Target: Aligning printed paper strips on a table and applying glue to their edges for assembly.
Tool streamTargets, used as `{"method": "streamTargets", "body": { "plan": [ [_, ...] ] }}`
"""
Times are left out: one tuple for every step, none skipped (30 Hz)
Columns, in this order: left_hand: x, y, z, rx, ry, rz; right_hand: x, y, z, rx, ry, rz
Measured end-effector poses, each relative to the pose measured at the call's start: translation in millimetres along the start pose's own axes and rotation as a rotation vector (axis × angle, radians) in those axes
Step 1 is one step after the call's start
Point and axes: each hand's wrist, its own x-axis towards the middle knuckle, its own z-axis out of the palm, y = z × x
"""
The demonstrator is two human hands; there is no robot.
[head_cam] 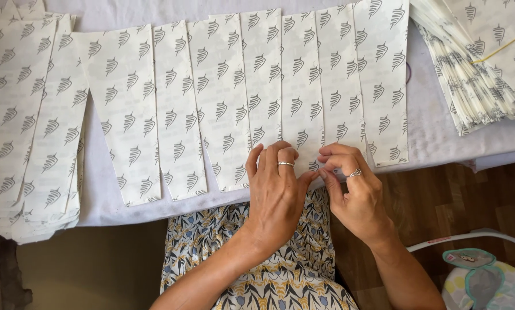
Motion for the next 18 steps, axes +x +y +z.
{"method": "streamTargets", "body": {
  "plan": [
    [-1.3,-0.1,-1.2,0.0,0.0,-0.006,-0.2,-0.6,-1.0,0.002,-0.006,0.0],
    [-2.5,-0.3,-2.2,-0.036,-0.012,-0.015,-0.3,-1.1,-2.1,0.009,-0.012,0.006],
    [-1.8,-1.4,-3.5,-0.07,-0.021,-0.018,1.3,-1.0,-2.6,0.016,-0.012,0.009],
    [-3.3,-3.1,-5.8,-0.068,-0.018,-0.018,2.4,-0.9,-3.0,0.017,-0.013,0.006],
    [-5.4,-4.8,-8.1,-0.101,-0.036,-0.03,2.8,-1.0,-3.4,0.026,-0.011,0.012],
    [-7.5,-6.5,-10.3,-0.134,-0.053,-0.041,3.1,-1.1,-3.7,0.034,-0.01,0.017],
    [-5.8,-3.1,-14.0,-0.132,-0.053,-0.043,5.4,-5.1,-3.6,0.036,-0.01,0.017],
    [-4.3,0.2,-17.6,-0.118,-0.059,-0.024,7.7,-9.1,-3.4,0.028,-0.003,0.028],
    [-2.6,3.7,-20.9,-0.105,-0.063,-0.005,9.9,-13.1,-3.6,0.019,0.004,0.038],
    [-4.0,4.8,-21.1,-0.105,-0.062,-0.006,6.3,-12.6,2.2,0.019,0.003,0.037],
    [-3.9,5.6,-20.9,-0.09,-0.049,0.009,4.0,-11.4,7.5,-0.013,0.046,0.032],
    [-3.7,6.3,-20.6,-0.076,-0.035,0.023,1.8,-9.9,13.1,-0.046,0.09,0.027],
    [-4.5,5.3,-19.7,-0.076,-0.036,0.02,0.3,-7.8,13.5,-0.044,0.087,0.028],
    [-5.5,4.1,-18.6,-0.066,-0.038,0.034,-1.5,-5.7,14.2,-0.051,0.087,0.036],
    [-7.9,3.4,-17.6,-0.057,-0.042,0.045,-4.6,-4.2,14.5,-0.058,0.085,0.047],
    [-9.8,4.6,-18.5,-0.059,-0.045,0.039,-6.1,-5.9,12.5,-0.057,0.079,0.051],
    [-9.0,5.2,-19.0,-0.047,-0.04,0.045,-5.2,-6.7,10.1,-0.055,0.064,0.057],
    [-8.2,6.0,-19.8,-0.036,-0.035,0.052,-4.2,-7.8,7.5,-0.053,0.05,0.064]
  ]
}}
